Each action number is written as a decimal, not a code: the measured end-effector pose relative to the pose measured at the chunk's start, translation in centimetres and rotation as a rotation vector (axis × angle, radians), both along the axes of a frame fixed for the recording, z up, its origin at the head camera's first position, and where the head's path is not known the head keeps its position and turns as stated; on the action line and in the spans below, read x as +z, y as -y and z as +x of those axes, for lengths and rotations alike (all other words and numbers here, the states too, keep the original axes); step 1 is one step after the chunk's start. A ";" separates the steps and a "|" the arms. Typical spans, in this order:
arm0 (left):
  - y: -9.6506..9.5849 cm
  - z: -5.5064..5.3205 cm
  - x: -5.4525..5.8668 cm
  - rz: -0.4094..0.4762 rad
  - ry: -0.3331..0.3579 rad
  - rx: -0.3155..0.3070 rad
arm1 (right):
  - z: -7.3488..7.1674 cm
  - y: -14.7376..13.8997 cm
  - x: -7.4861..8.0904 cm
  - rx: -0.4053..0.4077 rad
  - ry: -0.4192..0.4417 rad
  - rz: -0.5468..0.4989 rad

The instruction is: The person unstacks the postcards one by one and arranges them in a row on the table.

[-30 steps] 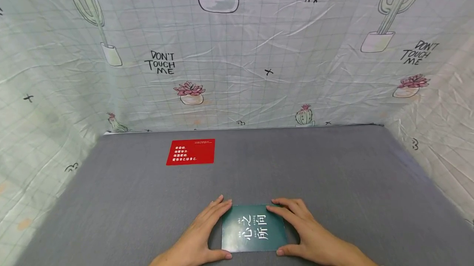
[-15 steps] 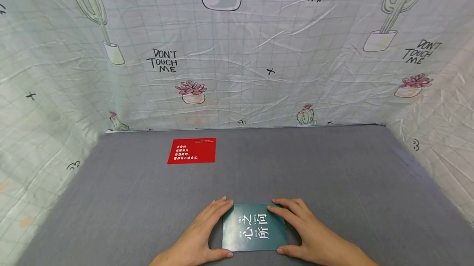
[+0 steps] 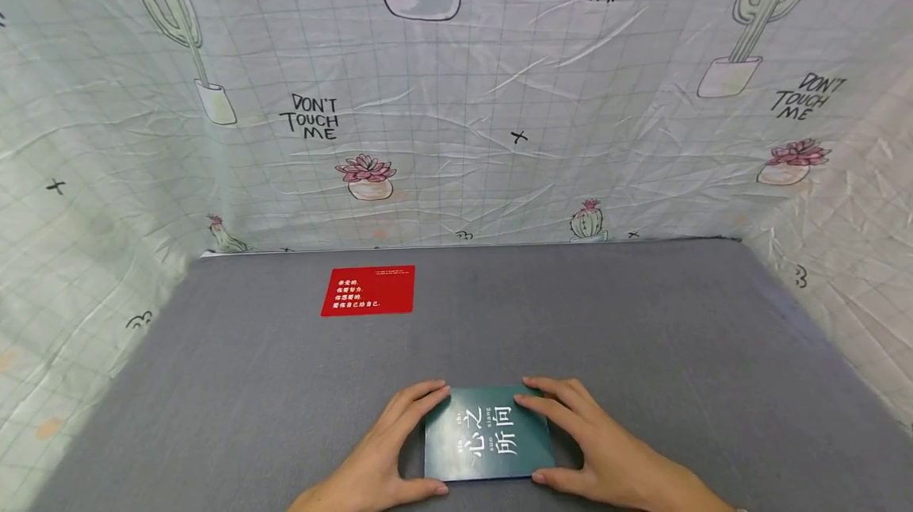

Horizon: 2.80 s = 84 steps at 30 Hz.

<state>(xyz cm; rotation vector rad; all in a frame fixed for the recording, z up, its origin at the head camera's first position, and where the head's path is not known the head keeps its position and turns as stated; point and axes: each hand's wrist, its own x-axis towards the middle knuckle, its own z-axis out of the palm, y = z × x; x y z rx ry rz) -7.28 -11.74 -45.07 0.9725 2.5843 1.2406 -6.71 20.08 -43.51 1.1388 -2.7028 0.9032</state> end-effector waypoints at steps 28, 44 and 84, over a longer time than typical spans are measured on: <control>0.4 -2.5 3.1 0.109 -0.287 -0.010 | -2.8 -0.4 2.6 0.051 -0.157 -0.025; 0.4 -6.6 4.9 0.139 -0.239 0.048 | -6.1 -0.6 3.8 0.022 -0.144 -0.087; 0.7 -15.0 4.9 -0.067 -0.148 0.162 | -15.3 0.5 3.2 -0.027 -0.063 0.009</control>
